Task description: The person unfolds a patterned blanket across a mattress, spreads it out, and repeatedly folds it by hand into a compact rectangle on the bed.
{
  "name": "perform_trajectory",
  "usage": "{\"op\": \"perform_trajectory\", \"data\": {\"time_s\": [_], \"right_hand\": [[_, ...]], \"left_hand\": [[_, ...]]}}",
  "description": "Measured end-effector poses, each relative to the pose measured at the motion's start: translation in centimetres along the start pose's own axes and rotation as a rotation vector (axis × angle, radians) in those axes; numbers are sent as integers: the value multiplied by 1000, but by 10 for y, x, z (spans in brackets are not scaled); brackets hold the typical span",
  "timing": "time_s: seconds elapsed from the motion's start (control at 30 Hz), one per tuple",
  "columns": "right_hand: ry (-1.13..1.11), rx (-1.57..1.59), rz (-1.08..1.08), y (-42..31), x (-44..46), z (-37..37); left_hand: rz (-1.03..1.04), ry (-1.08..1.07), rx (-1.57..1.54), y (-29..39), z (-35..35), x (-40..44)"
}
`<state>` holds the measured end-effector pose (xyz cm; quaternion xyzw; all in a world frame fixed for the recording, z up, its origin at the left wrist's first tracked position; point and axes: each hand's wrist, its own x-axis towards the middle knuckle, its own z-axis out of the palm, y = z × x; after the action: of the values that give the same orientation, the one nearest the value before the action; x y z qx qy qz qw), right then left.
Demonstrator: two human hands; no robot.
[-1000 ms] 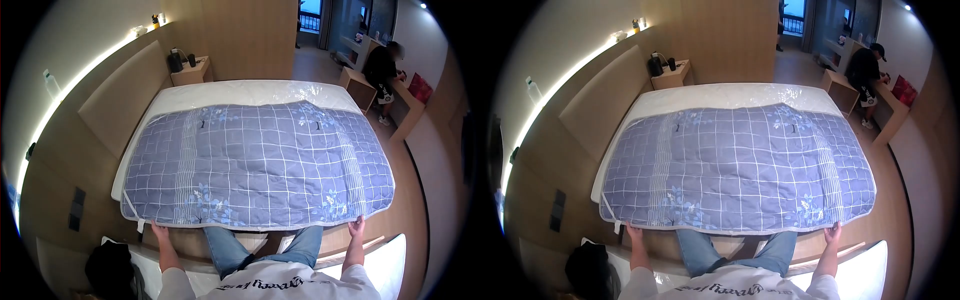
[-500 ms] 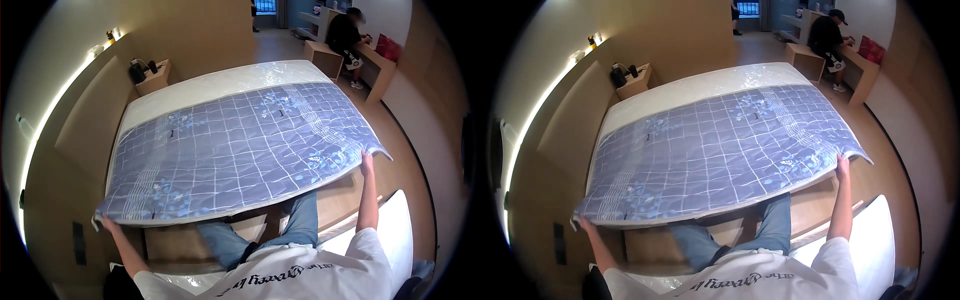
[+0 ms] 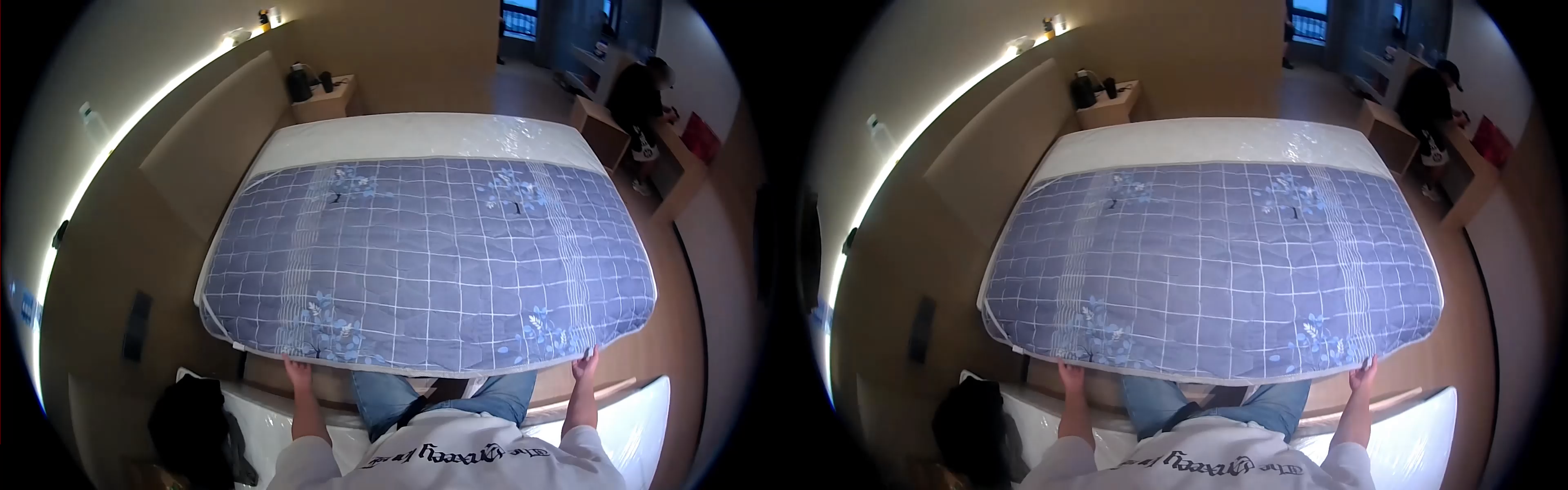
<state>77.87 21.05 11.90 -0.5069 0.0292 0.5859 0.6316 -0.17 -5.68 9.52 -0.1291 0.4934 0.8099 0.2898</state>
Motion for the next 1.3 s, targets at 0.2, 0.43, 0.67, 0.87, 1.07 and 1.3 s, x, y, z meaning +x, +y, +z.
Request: {"op": "perform_trajectory", "data": {"time_s": [0.2,0.43,0.67,0.87,1.07,1.3], "right_hand": [[-288,112,-53,-39,21,59],[-80,-250,-572,-143,31,115],[-107,-343,-507,-98,-30,21],[-20,-351,-364,-68,-22,-1],[145,-149,-200,-55,5,-6],[-204,-66,-290,-164,88,152]], "left_hand": [[79,-82,-137,47,58,23],[272,-10,-15,154,111,36],[545,190,428,126,21,20],[462,379,513,116,10,27],[377,303,218,101,43,49],[568,43,110,159,170,128]]}}
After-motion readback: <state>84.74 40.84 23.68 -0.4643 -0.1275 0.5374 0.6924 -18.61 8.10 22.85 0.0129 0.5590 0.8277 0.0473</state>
